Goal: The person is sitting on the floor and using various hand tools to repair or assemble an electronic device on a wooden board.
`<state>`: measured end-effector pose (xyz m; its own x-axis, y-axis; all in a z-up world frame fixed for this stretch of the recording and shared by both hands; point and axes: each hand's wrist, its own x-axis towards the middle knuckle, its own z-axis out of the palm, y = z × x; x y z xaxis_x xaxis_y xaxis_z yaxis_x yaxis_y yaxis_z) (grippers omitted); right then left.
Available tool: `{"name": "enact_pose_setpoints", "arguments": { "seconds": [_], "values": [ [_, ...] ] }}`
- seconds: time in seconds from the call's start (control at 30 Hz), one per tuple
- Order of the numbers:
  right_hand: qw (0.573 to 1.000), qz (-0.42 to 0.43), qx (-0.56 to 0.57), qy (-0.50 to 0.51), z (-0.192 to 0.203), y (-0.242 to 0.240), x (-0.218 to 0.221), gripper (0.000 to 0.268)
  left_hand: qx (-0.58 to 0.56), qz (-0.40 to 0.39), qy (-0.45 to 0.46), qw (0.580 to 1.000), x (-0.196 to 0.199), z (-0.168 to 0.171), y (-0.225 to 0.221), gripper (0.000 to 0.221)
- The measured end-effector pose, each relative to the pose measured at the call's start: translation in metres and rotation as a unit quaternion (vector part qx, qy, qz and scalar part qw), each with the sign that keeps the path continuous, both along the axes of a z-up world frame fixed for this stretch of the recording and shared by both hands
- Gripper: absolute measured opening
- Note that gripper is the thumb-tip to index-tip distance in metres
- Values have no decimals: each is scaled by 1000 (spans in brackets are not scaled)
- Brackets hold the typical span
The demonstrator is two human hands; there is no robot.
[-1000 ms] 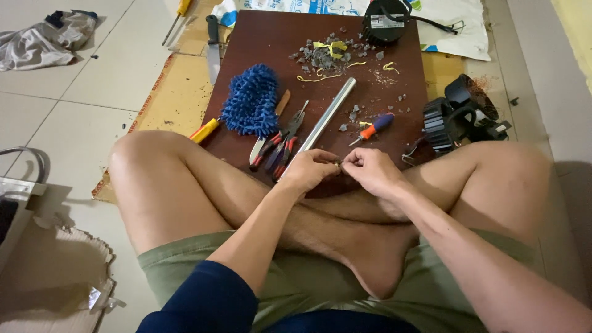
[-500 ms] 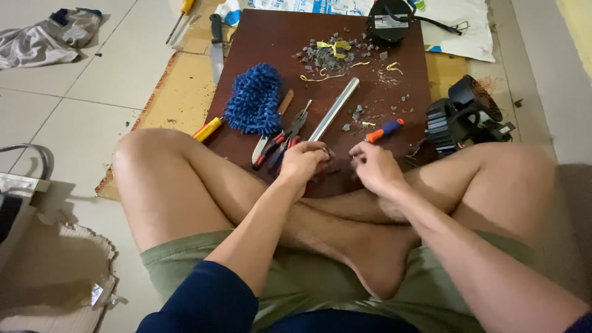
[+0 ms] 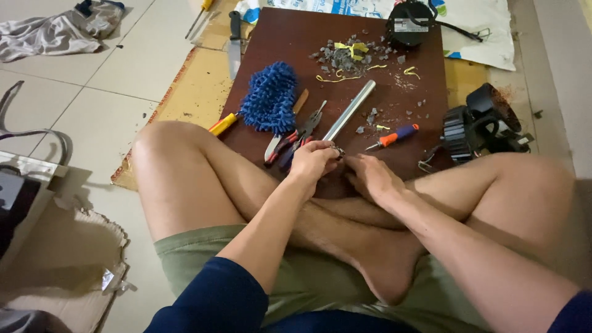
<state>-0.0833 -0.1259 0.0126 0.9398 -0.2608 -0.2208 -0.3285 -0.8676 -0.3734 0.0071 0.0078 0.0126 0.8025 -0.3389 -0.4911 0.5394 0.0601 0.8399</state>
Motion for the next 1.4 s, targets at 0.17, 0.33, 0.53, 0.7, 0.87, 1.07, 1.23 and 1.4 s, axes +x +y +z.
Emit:
{"name": "enact_pose_setpoints", "arguments": {
  "seconds": [0.17, 0.33, 0.53, 0.7, 0.87, 1.07, 1.23, 1.4],
  "values": [
    [990, -99, 70, -77, -33, -45, 2, 28, -17, 4, 8, 1000, 4, -8, 2, 51],
    [721, -373, 575, -99, 3, -92, -4, 9, -35, -6, 17, 999, 0, 0, 3, 51],
    [489, -440, 726, -198, 71, -193, -20, 6, -24, -11, 19, 999, -5, 14, 7, 50],
    [463, -627, 510, -364, 150, -232, -11, 21, 11, -75, 40, 996, -5, 39, 13, 26],
    [582, -668, 356, -296, 98, -278, -7, 29, -3, -69, 32, 997, -2, 29, 11, 31],
    [857, -392, -41, -333, 32, -151, -24, 23, -14, -49, 22, 998, -4, 9, 5, 40],
    [862, -146, -90, -477, 22, -20, -27, 25, -11, -27, 2, 1000, -1, -13, -2, 51],
    [955, -17, 63, -288, 13, 24, -37, 30, 174, -200, -131, 955, 8, -44, -7, 39]
  ]
}}
